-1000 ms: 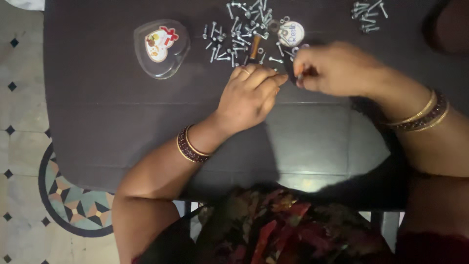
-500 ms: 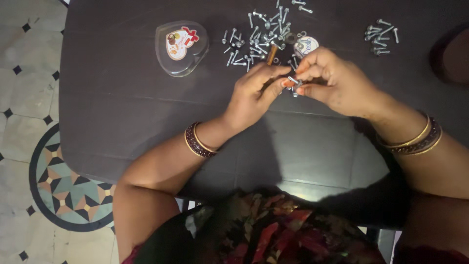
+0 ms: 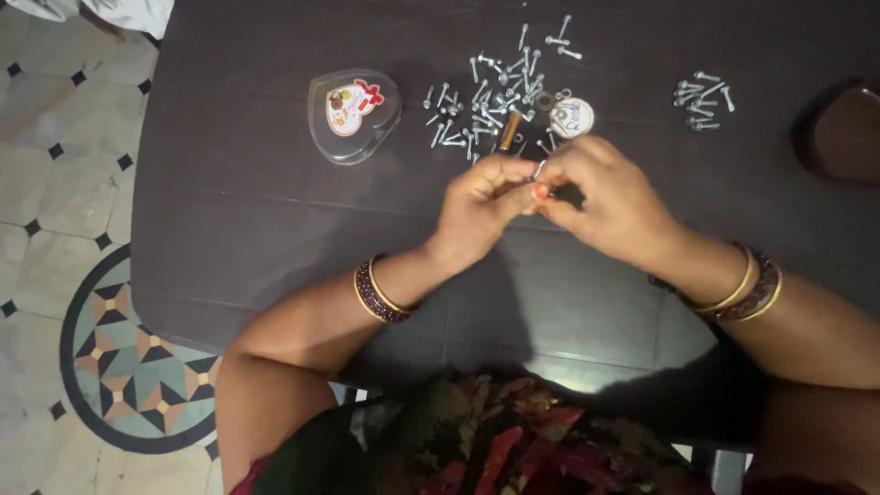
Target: The person picks up screws and small metal rings from a table and threads the rings onto the screws by hand. The person places the assembled units into a small brown bowl on the right side of the table.
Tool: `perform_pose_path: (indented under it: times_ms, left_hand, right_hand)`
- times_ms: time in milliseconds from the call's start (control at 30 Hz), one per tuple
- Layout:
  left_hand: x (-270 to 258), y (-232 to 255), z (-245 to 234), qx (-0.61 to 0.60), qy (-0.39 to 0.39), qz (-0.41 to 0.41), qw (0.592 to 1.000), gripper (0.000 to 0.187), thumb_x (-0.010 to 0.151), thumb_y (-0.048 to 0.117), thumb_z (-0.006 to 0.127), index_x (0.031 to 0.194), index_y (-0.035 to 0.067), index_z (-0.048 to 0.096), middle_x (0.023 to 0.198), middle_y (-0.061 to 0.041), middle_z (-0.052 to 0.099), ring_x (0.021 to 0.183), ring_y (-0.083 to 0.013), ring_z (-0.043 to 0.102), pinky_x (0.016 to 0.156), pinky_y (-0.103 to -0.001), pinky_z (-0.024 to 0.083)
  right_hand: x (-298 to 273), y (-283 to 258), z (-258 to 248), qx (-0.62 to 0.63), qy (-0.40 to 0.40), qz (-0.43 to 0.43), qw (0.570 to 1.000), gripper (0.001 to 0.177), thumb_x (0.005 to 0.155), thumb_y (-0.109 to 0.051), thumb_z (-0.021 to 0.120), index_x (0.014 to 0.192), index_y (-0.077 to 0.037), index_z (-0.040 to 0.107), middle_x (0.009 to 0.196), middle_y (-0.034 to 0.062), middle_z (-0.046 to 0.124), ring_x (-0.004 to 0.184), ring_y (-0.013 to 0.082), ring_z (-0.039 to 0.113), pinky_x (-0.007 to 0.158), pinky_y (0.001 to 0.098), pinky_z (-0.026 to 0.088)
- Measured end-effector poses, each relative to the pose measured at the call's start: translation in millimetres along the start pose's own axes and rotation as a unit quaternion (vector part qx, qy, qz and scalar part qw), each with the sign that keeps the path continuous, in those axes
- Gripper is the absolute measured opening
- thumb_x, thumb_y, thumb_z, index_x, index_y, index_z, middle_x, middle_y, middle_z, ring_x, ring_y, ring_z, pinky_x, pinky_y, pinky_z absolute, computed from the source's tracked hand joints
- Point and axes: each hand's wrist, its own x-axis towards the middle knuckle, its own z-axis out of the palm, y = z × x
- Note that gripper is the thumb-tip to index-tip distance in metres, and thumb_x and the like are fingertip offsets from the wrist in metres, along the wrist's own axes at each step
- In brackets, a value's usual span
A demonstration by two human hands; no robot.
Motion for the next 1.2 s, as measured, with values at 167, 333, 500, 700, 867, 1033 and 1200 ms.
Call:
perform_pose_path:
  times_ms: [167, 333, 500, 700, 867, 1033, 1200]
  left_hand:
    - [0, 23, -8, 0.372, 0.018, 0.170, 0.912, 0.031, 0.096, 0.003, 0.078, 0.126, 0.003, 0.071, 0.105, -0.007, 0.072, 0.089, -0.0107, 0.070, 0.078, -0.025, 0.059]
    - [0, 27, 0, 0.275, 0.016, 0.137, 0.952, 0.032, 0.098, 0.002, 0.075, 0.128, 0.001, 0.064, 0.112, -0.007, 0.074, 0.102, -0.0100, 0.073, 0.091, -0.026, 0.062]
    - [2, 22, -10, 0.078, -0.017, 0.036, 0.996, 0.028, 0.100, 0.000, 0.070, 0.128, -0.001, 0.065, 0.112, -0.008, 0.073, 0.102, -0.0118, 0.071, 0.093, -0.027, 0.059]
    - [7, 18, -16, 0.020, -0.030, 0.037, 0.999, 0.023, 0.103, -0.001, 0.069, 0.126, -0.001, 0.067, 0.108, -0.009, 0.075, 0.097, -0.0132, 0.071, 0.088, -0.027, 0.059]
    - [0, 35, -11, 0.239, -0.037, 0.152, 0.958, 0.021, 0.099, -0.004, 0.073, 0.119, 0.003, 0.071, 0.113, -0.008, 0.069, 0.101, -0.0139, 0.069, 0.090, -0.026, 0.059]
    - [-4, 38, -6, 0.235, -0.050, 0.124, 0.963, 0.021, 0.098, -0.003, 0.073, 0.117, 0.005, 0.071, 0.113, -0.006, 0.069, 0.100, -0.0114, 0.072, 0.089, -0.024, 0.062]
    - [5, 26, -8, 0.101, -0.008, 0.083, 0.991, 0.021, 0.100, -0.004, 0.071, 0.120, 0.002, 0.070, 0.112, -0.006, 0.070, 0.103, -0.0115, 0.070, 0.094, -0.025, 0.058]
  right_hand:
    - [3, 17, -8, 0.294, -0.005, 0.163, 0.942, 0.016, 0.100, -0.013, 0.066, 0.113, -0.004, 0.061, 0.100, 0.0067, 0.067, 0.088, 0.0114, 0.065, 0.077, 0.0278, 0.056]
    - [0, 20, -8, 0.139, -0.092, 0.124, 0.978, 0.015, 0.105, -0.015, 0.060, 0.104, -0.003, 0.068, 0.092, 0.0081, 0.069, 0.084, 0.0185, 0.068, 0.073, 0.0327, 0.055]
    - [2, 10, -11, 0.060, -0.033, 0.046, 0.997, 0.018, 0.104, -0.020, 0.065, 0.104, -0.002, 0.067, 0.092, 0.0094, 0.065, 0.084, 0.0239, 0.064, 0.074, 0.0388, 0.052]
    - [3, 3, -13, -0.130, 0.035, -0.162, 0.978, 0.022, 0.098, -0.020, 0.072, 0.104, 0.000, 0.066, 0.094, 0.0137, 0.062, 0.087, 0.0305, 0.061, 0.073, 0.0391, 0.052]
    - [-5, 5, -5, 0.009, 0.003, -0.005, 1.000, 0.014, 0.101, -0.017, 0.069, 0.100, -0.002, 0.067, 0.086, 0.0118, 0.061, 0.080, 0.0269, 0.061, 0.072, 0.0362, 0.049]
    - [3, 9, -3, 0.406, -0.108, 0.285, 0.862, 0.023, 0.102, -0.023, 0.062, 0.095, -0.002, 0.069, 0.074, 0.0113, 0.060, 0.064, 0.0239, 0.056, 0.061, 0.0328, 0.049]
    - [5, 0, -17, -0.138, 0.029, -0.145, 0.979, 0.018, 0.094, -0.018, 0.064, 0.097, -0.001, 0.065, 0.085, 0.0153, 0.064, 0.074, 0.0303, 0.063, 0.068, 0.0371, 0.051]
